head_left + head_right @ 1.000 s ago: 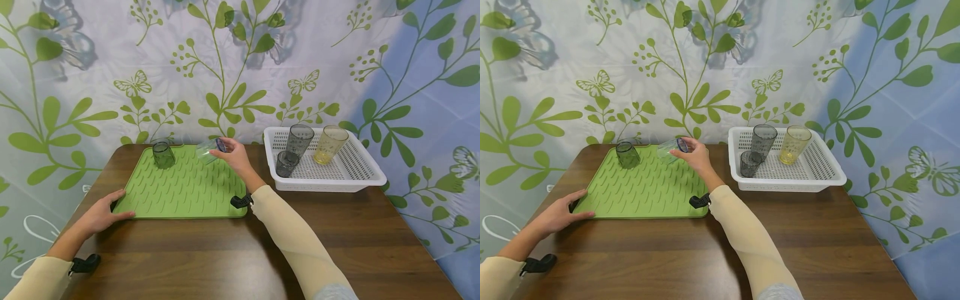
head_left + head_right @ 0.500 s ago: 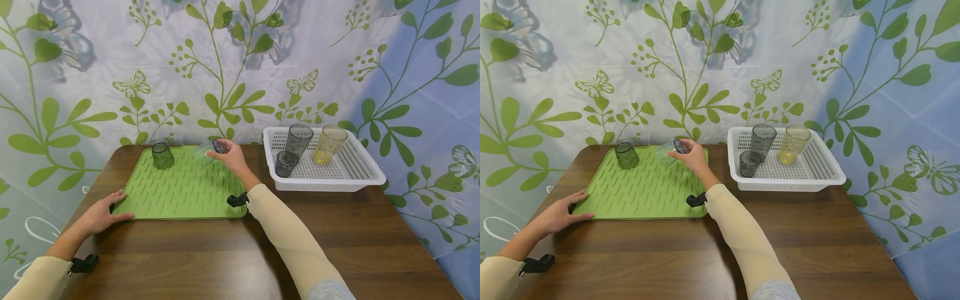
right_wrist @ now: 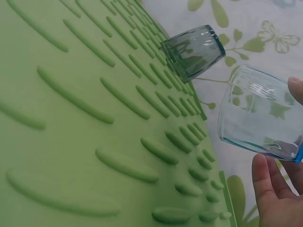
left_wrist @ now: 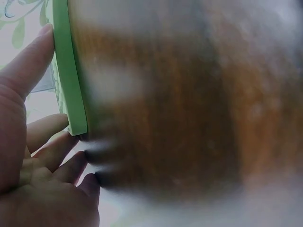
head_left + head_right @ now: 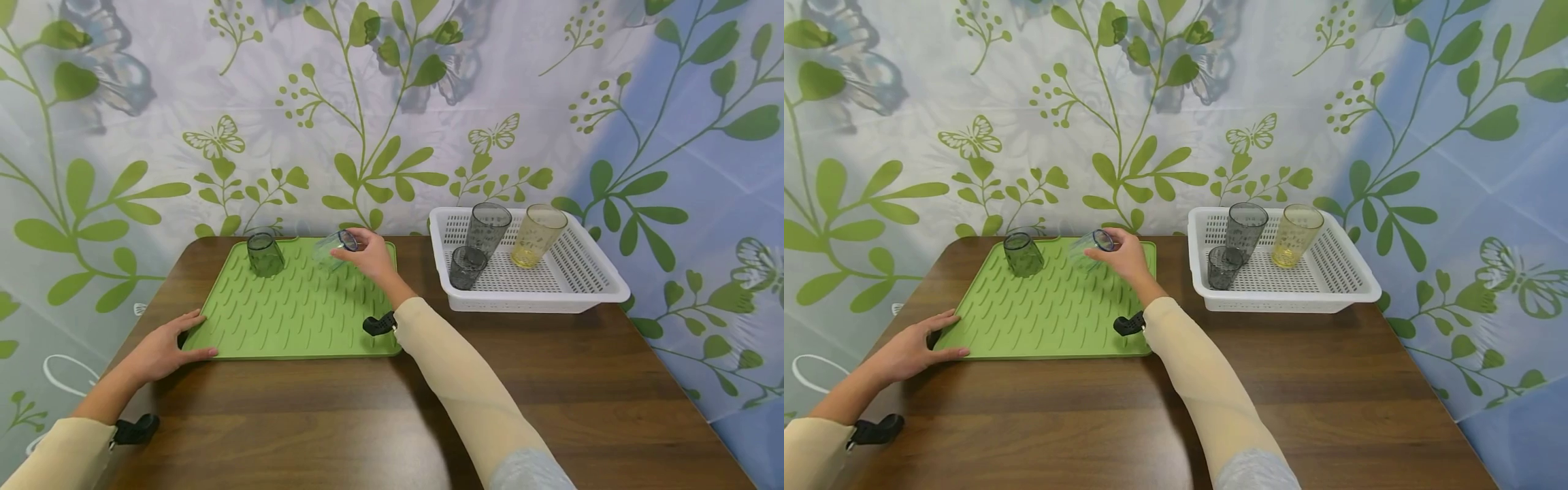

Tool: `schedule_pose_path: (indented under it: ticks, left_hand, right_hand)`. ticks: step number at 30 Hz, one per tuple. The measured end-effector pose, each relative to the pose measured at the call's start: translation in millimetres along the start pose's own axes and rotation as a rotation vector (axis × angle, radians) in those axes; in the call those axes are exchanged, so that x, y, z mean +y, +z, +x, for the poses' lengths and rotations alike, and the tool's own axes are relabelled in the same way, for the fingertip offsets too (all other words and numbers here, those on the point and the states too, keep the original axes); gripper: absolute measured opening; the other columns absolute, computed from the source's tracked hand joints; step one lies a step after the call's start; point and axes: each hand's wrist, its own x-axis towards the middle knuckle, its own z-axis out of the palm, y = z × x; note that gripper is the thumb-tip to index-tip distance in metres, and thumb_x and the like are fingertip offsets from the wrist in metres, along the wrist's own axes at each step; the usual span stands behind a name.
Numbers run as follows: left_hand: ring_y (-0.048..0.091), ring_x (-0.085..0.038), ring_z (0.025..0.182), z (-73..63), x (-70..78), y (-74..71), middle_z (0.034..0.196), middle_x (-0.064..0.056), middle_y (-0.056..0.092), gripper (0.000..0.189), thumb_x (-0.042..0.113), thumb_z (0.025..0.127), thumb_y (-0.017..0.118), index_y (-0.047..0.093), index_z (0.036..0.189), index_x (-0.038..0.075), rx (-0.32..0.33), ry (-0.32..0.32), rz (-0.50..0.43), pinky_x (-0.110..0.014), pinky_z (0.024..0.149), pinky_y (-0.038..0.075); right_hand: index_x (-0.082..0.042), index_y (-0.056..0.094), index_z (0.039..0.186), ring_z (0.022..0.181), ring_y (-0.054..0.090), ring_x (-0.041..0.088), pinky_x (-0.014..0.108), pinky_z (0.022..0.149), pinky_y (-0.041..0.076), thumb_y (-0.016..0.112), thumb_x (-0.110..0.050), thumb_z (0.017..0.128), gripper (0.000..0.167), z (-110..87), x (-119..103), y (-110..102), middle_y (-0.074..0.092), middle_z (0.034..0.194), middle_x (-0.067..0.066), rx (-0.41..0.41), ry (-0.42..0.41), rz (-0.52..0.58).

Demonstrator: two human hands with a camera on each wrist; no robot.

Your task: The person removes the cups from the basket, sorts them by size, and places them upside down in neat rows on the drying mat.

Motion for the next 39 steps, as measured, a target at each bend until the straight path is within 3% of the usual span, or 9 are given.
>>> schedule_pose_path:
  ticks: [10, 28, 39]
  left_hand:
    - [0.034, -0.063, 0.137, 1.2, -0.9, -0.2, 0.155, -0.039, 0.034, 0.1, 0.053, 0.086, 0.078, 0.039, 0.15, -0.014, 0.0, 0.0, 0.011, -0.075, 0.102, 0.037]
    - [0.035, -0.063, 0.137, 1.7, -2.9, 1.1, 0.155, -0.039, 0.034, 0.1, 0.052, 0.086, 0.078, 0.039, 0.151, -0.013, 0.005, -0.001, 0.01, -0.074, 0.102, 0.038]
    - [0.035, -0.063, 0.137, 2.0, -4.2, 2.6, 0.155, -0.039, 0.034, 0.101, 0.053, 0.086, 0.078, 0.038, 0.152, -0.012, 0.003, -0.004, 0.011, -0.075, 0.102, 0.037]
  right_hand:
    - [-0.022, 0.06, 0.143, 0.116, 0.064, 0.019, 0.039, 0.093, 0.058, 0.085, -0.041, 0.084, 0.067, 10.7, 2, 11, 0.064, 0.14, 0.001, -0.004, -0.014, -0.105]
    - [-0.019, 0.06, 0.143, 0.116, 0.065, 0.02, 0.04, 0.094, 0.059, 0.087, -0.039, 0.082, 0.07, 27.4, 9, 19, 0.067, 0.132, 0.003, 0.014, 0.018, -0.086]
    - [-0.019, 0.059, 0.145, 0.112, 0.064, 0.021, 0.04, 0.092, 0.058, 0.086, -0.037, 0.084, 0.069, 34.0, 6, 25, 0.067, 0.13, 0.004, -0.006, 0.022, -0.154]
